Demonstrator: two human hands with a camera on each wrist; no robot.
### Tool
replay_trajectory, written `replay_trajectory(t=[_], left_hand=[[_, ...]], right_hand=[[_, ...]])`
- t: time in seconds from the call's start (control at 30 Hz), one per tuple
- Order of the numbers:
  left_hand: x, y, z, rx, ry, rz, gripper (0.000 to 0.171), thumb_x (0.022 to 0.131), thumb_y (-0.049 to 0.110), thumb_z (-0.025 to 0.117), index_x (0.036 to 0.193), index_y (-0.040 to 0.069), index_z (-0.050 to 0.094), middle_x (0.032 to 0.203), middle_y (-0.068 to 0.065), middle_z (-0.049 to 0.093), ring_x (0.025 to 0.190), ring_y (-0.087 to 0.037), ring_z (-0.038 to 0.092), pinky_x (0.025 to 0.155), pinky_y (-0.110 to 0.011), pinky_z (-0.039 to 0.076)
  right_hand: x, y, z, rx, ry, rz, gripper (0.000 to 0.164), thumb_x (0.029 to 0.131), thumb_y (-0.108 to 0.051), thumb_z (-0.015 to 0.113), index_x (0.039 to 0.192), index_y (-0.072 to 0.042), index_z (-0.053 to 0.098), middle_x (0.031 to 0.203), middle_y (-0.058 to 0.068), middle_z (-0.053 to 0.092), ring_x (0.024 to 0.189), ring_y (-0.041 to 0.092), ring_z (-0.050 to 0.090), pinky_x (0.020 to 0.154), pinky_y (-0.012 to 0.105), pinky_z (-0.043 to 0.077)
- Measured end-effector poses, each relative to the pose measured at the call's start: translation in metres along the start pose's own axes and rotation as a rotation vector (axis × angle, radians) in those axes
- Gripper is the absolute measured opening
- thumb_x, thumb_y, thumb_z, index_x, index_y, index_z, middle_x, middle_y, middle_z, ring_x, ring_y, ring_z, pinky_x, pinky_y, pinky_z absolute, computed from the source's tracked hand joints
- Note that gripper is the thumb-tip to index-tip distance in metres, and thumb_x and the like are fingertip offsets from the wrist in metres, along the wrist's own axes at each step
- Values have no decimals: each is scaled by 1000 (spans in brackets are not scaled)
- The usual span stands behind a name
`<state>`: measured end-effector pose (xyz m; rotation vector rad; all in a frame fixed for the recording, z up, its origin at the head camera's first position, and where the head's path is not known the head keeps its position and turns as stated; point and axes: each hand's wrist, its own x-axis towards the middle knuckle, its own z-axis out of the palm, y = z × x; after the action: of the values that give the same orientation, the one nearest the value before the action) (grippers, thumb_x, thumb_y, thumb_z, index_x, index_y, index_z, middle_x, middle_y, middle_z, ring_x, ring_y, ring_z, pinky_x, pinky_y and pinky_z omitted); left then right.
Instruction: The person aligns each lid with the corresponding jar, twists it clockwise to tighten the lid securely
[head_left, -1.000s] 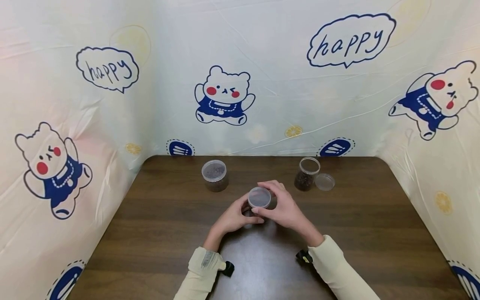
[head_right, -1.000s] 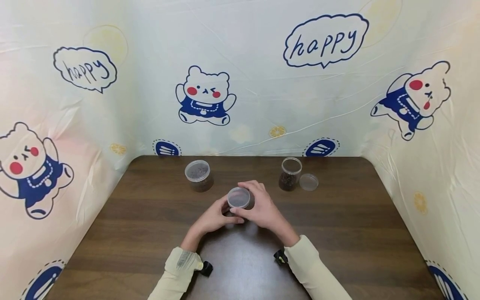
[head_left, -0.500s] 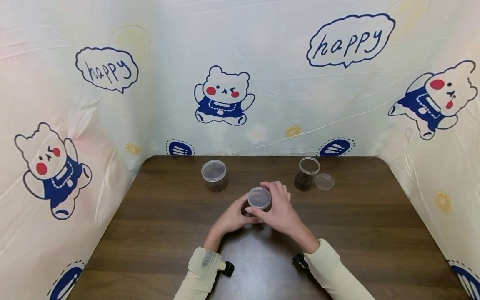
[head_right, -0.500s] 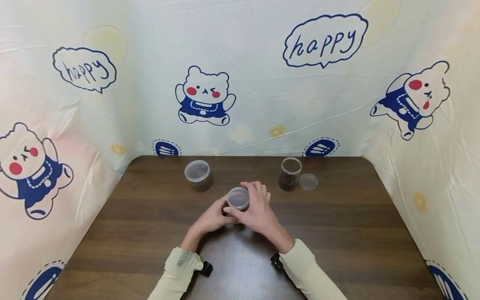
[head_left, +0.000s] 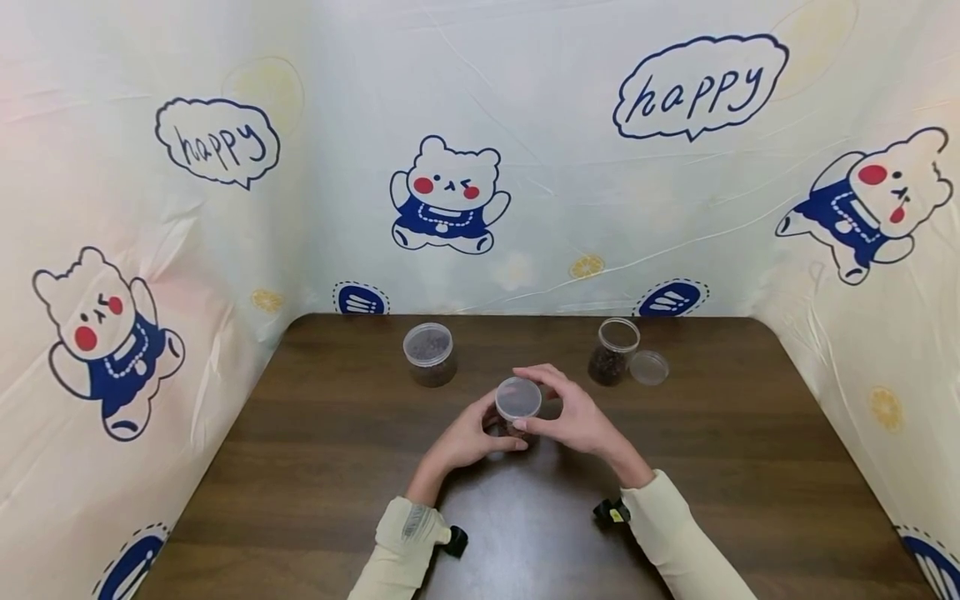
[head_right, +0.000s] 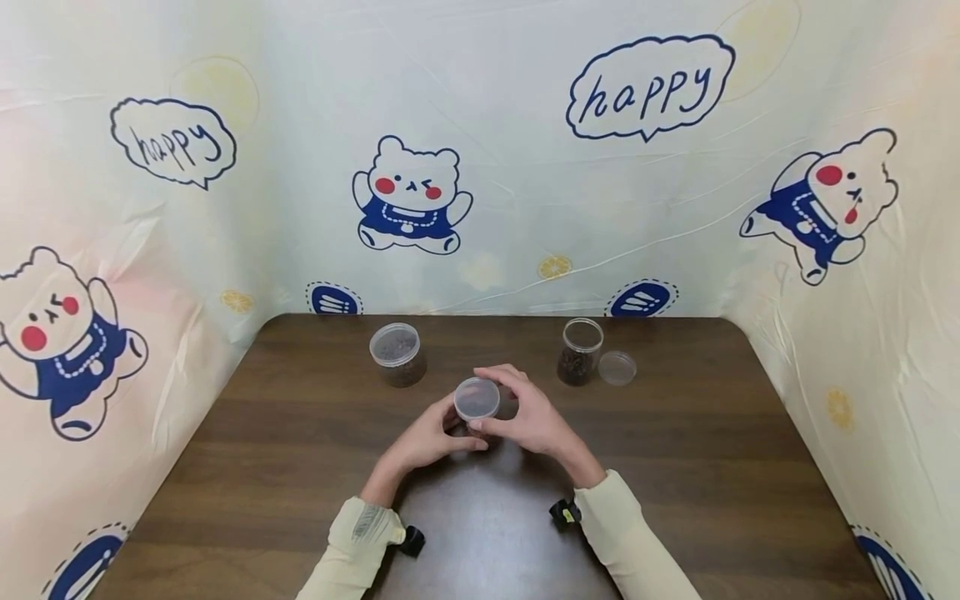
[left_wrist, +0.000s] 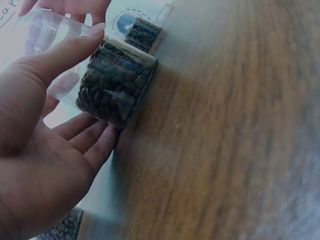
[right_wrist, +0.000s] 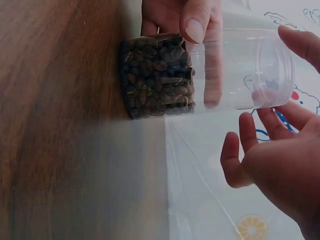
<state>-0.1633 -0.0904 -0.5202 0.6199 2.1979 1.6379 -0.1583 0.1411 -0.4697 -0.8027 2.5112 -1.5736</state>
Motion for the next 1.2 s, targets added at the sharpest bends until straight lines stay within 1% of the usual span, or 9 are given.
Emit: replay_trajectory(t=[0.1,0.27,0.4,0.5,0.6,0.73,0.9,1.07,1.2], left_hand=[[1,1,-1,4,1,0,75,86,21,90,150,33,52,142,2,63,128,-18,64,108,-39,51],[2,1,-2,19,-5,-7,77,86,23,90,151,33,51,146,4,61,136,-17,61,113,-36,49],[2,2,-3,36,-1,3,77,87,25,89,153,30,50,146,1,62,135,-20,61,111,-34,49],[2,2,-3,45,0,12,76,87,25,89,153,28,50,144,0,63,133,-21,63,110,-33,50],[2,2,-3,40,-5,18,77,88,25,88,154,28,50,146,-1,62,134,-21,62,111,-34,50],[2,2,-2,13,-9,10,77,86,23,89,153,29,50,148,1,60,137,-20,60,114,-37,49],[2,0,-1,-8,-12,-15,76,85,24,91,150,34,52,148,5,60,139,-18,59,115,-38,47],[1,0,-1,-4,-10,-14,76,85,24,91,149,34,52,148,6,60,139,-17,59,115,-37,47],[1,0,-1,3,-8,-12,76,85,23,91,150,34,52,149,6,60,139,-16,58,115,-34,47]], right_hand=[[0,-3,3,-48,52,0,67,87,-28,89,147,-24,60,143,1,62,124,22,57,100,46,48],[-3,-15,13,-209,168,3,66,84,-35,91,141,-15,63,133,3,64,121,23,54,99,46,44],[-6,-23,22,-306,233,18,66,84,-39,90,137,-11,63,127,6,62,118,25,50,92,42,35],[-6,-25,25,-334,251,23,67,83,-40,90,136,-11,62,126,8,62,117,27,49,90,40,32],[-6,-24,23,-315,223,27,71,82,-41,91,139,-11,60,129,9,61,120,28,49,92,42,33],[-4,-16,16,-227,148,34,78,81,-38,92,146,-13,56,136,7,60,124,26,50,99,47,42],[-2,-4,11,-129,88,32,73,84,-36,91,147,-18,59,138,0,63,121,21,53,100,47,47],[-2,-1,12,-116,89,14,68,84,-38,91,143,-22,62,136,-3,64,119,19,52,98,43,47],[-2,-2,14,-127,112,19,67,83,-39,91,142,-23,63,135,-4,65,118,19,53,97,44,47]])
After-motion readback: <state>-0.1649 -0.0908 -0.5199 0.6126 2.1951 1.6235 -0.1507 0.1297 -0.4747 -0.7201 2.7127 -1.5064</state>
